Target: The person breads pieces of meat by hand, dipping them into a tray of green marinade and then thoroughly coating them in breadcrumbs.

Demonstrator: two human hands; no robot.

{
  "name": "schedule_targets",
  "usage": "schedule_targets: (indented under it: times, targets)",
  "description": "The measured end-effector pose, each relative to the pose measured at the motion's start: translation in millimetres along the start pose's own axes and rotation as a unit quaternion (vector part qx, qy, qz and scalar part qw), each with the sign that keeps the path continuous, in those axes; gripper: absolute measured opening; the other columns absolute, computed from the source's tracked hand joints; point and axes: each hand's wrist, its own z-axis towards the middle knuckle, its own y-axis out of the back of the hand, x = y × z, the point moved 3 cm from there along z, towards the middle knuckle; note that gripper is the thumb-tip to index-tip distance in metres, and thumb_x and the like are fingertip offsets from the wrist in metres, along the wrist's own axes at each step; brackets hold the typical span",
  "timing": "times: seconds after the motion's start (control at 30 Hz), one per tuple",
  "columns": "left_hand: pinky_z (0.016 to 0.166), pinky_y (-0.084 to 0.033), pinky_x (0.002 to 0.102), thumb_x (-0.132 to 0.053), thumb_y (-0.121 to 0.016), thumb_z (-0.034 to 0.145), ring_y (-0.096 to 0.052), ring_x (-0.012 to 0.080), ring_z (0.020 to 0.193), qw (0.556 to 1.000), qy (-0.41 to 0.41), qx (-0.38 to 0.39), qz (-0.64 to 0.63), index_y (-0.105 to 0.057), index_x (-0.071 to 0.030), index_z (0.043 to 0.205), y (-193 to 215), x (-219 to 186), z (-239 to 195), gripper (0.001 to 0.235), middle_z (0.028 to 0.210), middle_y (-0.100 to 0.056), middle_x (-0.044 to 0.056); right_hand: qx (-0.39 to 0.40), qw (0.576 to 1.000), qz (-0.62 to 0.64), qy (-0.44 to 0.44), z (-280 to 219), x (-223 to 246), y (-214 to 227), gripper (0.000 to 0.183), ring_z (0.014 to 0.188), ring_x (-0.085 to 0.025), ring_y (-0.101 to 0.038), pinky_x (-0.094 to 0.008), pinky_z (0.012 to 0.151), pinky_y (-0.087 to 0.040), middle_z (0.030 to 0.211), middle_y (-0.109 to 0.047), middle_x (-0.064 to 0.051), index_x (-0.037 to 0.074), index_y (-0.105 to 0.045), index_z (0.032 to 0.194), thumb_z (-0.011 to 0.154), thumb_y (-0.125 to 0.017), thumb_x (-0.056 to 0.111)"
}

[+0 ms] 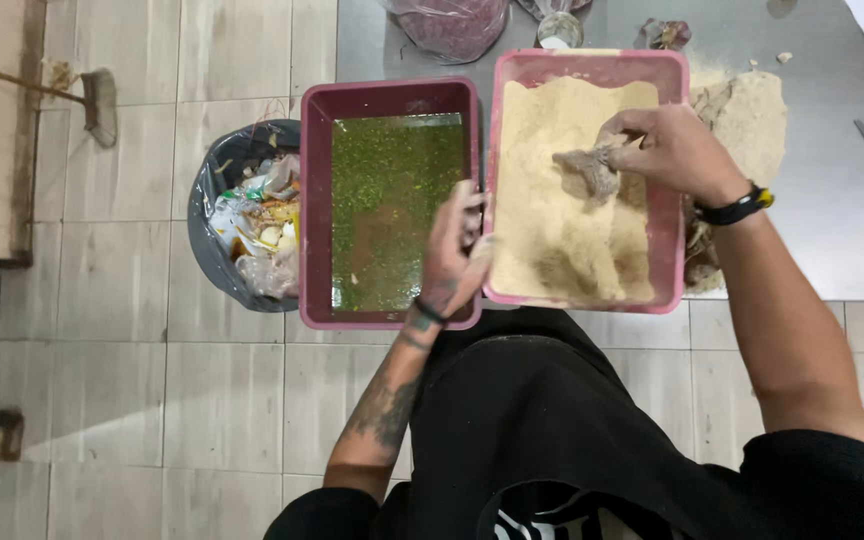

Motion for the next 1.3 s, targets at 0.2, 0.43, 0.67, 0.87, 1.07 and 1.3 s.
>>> schedule_targets:
  times: [0.2,0.43,0.67,0.87,1.07,1.3]
  targets:
    - [0.108,-0.050,0.040,-0.035,-0.075,0.087,-0.060,0.0274,0.128,0.985,-0.075,0.151,0.038,-0.035,-0.016,0.161,-75,20,57,0.087,0.142,-0.058,0.006,0.082,0.996,0.037,-0.004,-14,5,-13,0.037,0.078,-0.039,-0.072,-0.050,0.070,-0.053,0.079,-0.073,-0.023,0.012,-0.075,0.111,0.076,-0.082,0.021]
    - [0.093,-0.063,0.034,-0.016,-0.078,0.083,-0.072,0.0292,0.106,0.962,0.100,0.254,-0.003,-0.039,-0.032,0.157,-101,34,68,0.085,0.115,-0.062,0.007,0.007,0.983,0.178,-0.043,-51,5,-25,0.031,0.072,-0.017,-0.058,-0.034,0.062,-0.047,0.076,-0.059,-0.005,0.009,-0.067,0.114,0.087,-0.078,0.019]
    - [0.090,-0.059,0.034,-0.011,-0.078,0.080,-0.065,0.0216,0.099,0.964,0.099,0.246,-0.006,-0.044,-0.028,0.153,-108,24,72,0.082,0.106,-0.056,0.006,0.021,0.925,0.347,-0.153,-62,-18,-50,0.037,0.072,-0.016,-0.068,-0.034,0.066,-0.056,0.082,-0.070,-0.006,0.008,-0.070,0.115,0.080,-0.083,0.014]
    - [0.093,-0.055,0.030,0.001,-0.076,0.083,-0.056,0.0170,0.099,0.963,0.150,0.199,-0.101,-0.045,-0.025,0.156,-109,12,72,0.084,0.104,-0.051,0.009,-0.017,0.911,0.394,-0.119,-62,-38,-48,0.028,0.081,-0.011,-0.064,-0.031,0.072,-0.055,0.086,-0.069,-0.002,0.004,-0.074,0.107,0.083,-0.084,0.013]
    - [0.093,-0.051,0.030,-0.009,-0.076,0.085,-0.055,0.0166,0.101,0.976,0.105,0.178,-0.068,-0.041,-0.025,0.159,-111,14,71,0.084,0.108,-0.060,0.008,-0.003,0.985,0.168,-0.042,-47,-14,-18,0.030,0.083,-0.030,-0.065,-0.046,0.074,-0.051,0.082,-0.069,-0.015,0.008,-0.076,0.106,0.080,-0.085,0.020]
    - [0.106,-0.043,0.042,0.002,-0.060,0.078,-0.052,0.0305,0.114,0.952,0.163,0.163,-0.199,-0.031,-0.009,0.163,-78,24,55,0.090,0.128,-0.067,0.025,0.045,0.995,0.087,-0.036,-29,10,7,0.021,0.064,-0.019,-0.061,-0.037,0.065,-0.050,0.058,-0.062,-0.005,0.023,-0.079,0.098,0.081,-0.083,0.033]
